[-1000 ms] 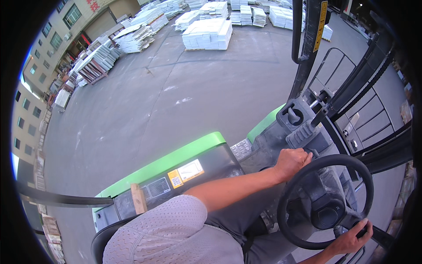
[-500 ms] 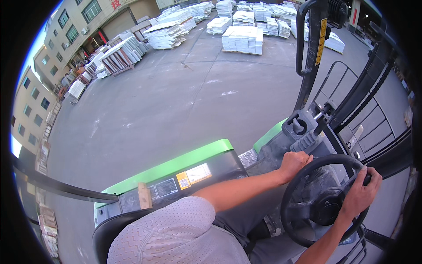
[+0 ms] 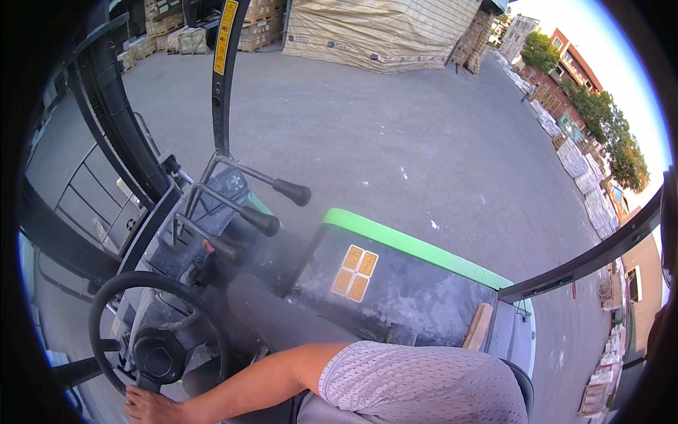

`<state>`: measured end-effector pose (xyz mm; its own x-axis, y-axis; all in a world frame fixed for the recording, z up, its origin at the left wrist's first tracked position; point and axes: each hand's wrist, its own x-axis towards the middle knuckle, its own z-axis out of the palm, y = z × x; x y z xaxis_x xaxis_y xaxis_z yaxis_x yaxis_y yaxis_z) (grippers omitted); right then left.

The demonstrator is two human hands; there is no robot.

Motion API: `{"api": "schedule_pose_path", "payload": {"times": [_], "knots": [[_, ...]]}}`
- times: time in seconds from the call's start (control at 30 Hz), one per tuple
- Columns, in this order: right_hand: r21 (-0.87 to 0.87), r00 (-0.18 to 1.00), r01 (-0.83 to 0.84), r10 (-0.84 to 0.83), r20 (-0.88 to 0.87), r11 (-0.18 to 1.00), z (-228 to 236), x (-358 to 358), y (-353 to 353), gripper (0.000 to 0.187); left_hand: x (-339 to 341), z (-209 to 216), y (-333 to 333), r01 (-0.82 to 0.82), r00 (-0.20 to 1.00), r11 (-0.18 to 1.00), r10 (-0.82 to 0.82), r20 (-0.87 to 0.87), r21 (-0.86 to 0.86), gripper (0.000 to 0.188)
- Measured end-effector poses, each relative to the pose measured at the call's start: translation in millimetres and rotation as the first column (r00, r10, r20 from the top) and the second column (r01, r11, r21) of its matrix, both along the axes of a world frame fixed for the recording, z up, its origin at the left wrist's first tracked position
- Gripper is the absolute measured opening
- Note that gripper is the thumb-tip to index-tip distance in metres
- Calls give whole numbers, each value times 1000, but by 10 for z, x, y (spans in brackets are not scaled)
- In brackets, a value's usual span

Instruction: The person operates a forklift in a warehouse, steering and using the controls to lift and move pallets of materials. The operator navigates between storage areas and adjusts the forks to handle different loads.

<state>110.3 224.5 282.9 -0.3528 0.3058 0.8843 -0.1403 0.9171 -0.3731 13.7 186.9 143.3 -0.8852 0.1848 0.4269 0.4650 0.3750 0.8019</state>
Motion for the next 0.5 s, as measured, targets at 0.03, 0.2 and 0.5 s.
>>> {"api": "schedule_pose_path", "payload": {"times": [0.03, 0.2, 0.5], "knots": [[1, 999, 24, -24, -45, 1000, -84, 399, -69, 11, 236, 94, 65, -2, 1000, 1000, 2, 8, 2, 38], [-118, 933, -289, 307, 188, 950, -553, 2033, -303, 19, 879, 204, 45, 36, 999, 999, -36, 28, 3, 39], [-112, 990, -138, 137, -10, 984, -465, 3502, -188, 15, 1634, 209, -65, 139, 990, 990, -139, 33, 9, 40]]}}
